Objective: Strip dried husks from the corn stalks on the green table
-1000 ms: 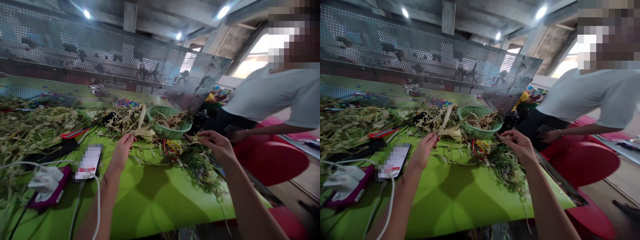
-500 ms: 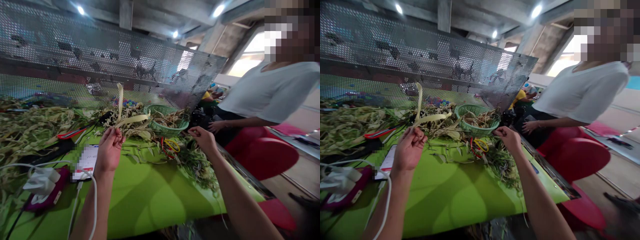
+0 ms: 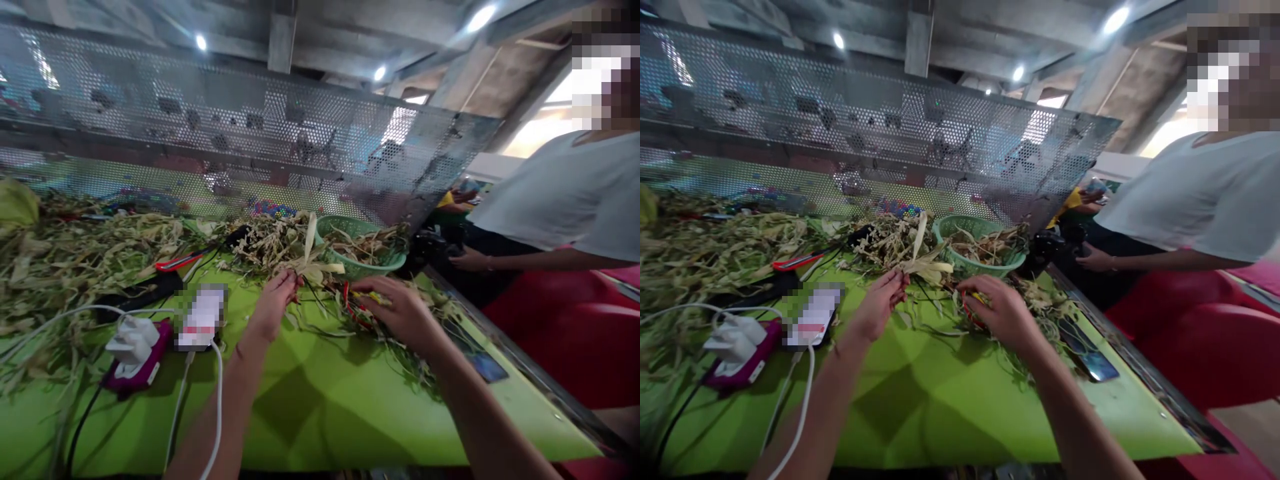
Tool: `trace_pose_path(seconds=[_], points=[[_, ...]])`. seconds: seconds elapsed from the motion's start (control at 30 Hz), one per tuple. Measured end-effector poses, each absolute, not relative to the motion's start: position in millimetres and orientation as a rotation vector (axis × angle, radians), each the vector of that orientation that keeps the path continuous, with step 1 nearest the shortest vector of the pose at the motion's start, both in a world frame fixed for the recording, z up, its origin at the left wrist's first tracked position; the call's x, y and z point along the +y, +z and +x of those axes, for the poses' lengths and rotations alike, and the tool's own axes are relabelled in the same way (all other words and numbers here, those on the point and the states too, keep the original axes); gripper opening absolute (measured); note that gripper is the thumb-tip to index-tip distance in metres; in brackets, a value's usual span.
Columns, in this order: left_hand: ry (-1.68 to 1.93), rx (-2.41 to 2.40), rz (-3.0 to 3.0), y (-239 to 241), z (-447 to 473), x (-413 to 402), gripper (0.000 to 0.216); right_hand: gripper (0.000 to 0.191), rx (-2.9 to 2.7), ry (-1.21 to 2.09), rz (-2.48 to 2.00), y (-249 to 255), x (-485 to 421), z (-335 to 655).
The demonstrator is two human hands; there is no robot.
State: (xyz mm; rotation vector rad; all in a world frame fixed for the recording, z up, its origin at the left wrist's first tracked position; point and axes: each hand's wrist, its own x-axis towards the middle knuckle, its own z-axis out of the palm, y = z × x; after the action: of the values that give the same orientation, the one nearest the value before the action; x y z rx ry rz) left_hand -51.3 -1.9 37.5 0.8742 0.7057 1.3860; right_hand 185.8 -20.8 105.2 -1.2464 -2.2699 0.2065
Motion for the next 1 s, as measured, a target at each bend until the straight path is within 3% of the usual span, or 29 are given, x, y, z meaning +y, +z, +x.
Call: trace_pose_path(seconds=[0.2,0.33,0.47,0.73,1.0], points=[[1.279,0.659,0.882,31,-41,-5,0.027,0.039,-1.741,1.153,-1.112,68,-19,119],[1.256,0.673,0.882,30,-40,-4,0.027,0.039,-1.509,1.455,-1.026,60,-10,110],[1.263,0.735,0.932,29,-42,-2,0.027,0.034,-1.510,1.314,-1.073,58,-6,113],[1.175,0.951,1.156,27,-40,-2,0.015,0.021,-2.002,0.525,-1.249,46,-10,120],[1.267,1.274,1.634,20,-37,0,0.016,0.021,-2.215,0.234,-1.286,52,-24,110]])
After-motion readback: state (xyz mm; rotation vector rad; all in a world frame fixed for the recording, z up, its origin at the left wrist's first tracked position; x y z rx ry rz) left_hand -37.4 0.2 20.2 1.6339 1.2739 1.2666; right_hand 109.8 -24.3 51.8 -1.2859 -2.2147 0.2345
